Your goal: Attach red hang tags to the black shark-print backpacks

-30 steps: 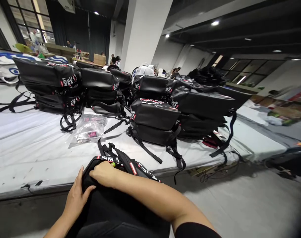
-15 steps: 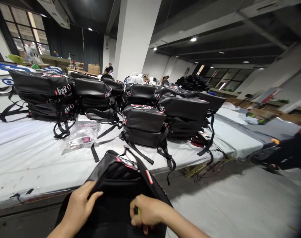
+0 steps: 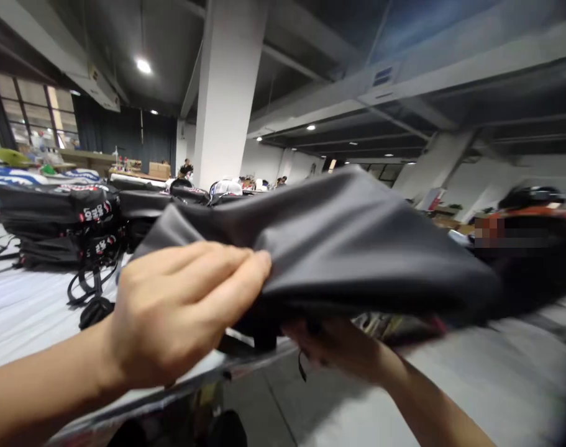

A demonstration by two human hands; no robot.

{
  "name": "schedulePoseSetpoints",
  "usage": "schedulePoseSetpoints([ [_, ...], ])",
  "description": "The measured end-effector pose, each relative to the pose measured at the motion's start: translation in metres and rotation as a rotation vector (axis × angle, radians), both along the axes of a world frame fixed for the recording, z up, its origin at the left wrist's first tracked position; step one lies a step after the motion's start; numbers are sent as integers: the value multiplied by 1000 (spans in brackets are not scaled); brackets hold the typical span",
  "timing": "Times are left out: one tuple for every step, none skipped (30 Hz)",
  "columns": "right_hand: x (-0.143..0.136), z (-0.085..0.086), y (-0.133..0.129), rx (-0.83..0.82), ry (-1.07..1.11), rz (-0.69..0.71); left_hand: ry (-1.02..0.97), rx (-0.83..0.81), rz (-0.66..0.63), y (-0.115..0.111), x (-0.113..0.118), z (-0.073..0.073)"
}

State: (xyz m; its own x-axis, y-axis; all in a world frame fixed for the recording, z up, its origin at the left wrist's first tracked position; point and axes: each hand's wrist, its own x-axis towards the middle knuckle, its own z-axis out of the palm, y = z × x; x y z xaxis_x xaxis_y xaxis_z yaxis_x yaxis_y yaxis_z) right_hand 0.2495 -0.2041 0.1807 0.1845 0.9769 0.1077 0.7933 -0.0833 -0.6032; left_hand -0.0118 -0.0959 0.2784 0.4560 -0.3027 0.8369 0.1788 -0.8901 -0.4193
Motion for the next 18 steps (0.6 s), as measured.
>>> schedulePoseSetpoints([
  [7, 16, 29, 139, -13, -29, -84, 76, 37, 9, 12, 9],
  [12, 30, 55, 317, -32, -103, -170, 131, 71, 20, 27, 14],
  [16, 39, 77, 433, -23, -123, -236, 158, 92, 35, 46, 16],
  [19, 42, 93, 536, 40, -130, -271, 164, 115, 54, 67, 13],
  [22, 38, 102, 580, 108, -99, -281, 159, 137, 76, 91, 7],
  [24, 27, 105, 568, 152, -61, -286, 155, 147, 101, 116, -2],
  [28, 11, 103, 515, 162, -48, -275, 162, 154, 128, 143, -16],
  [32, -9, 96, 410, 92, -57, -254, 160, 159, 155, 170, -33],
  [38, -32, 88, 319, -10, -148, -210, 146, 166, 182, 198, -53],
  [44, -56, 79, 212, -64, -236, -141, 119, 183, 206, 223, -76],
  [49, -81, 72, 75, -42, -278, -50, 84, 200, 226, 246, -100],
  [54, -105, 67, -43, 28, -302, 55, 41, 214, 240, 264, -123],
  [57, -129, 65, -125, 125, -307, 140, -3, 210, 250, 276, -144],
  [58, -152, 67, -169, 213, -307, 187, -70, 205, 253, 282, -161],
  [57, -174, 71, -197, 308, -310, 201, -124, 149, 252, 283, -175],
  [55, -194, 79, -215, 396, -297, 225, -154, 82, 247, 279, -185],
  [50, -212, 89, -201, 446, -239, 255, -167, 44, 240, 273, -191],
  [43, -227, 102, -176, 475, -177, 262, -169, 7, 234, 264, -196],
])
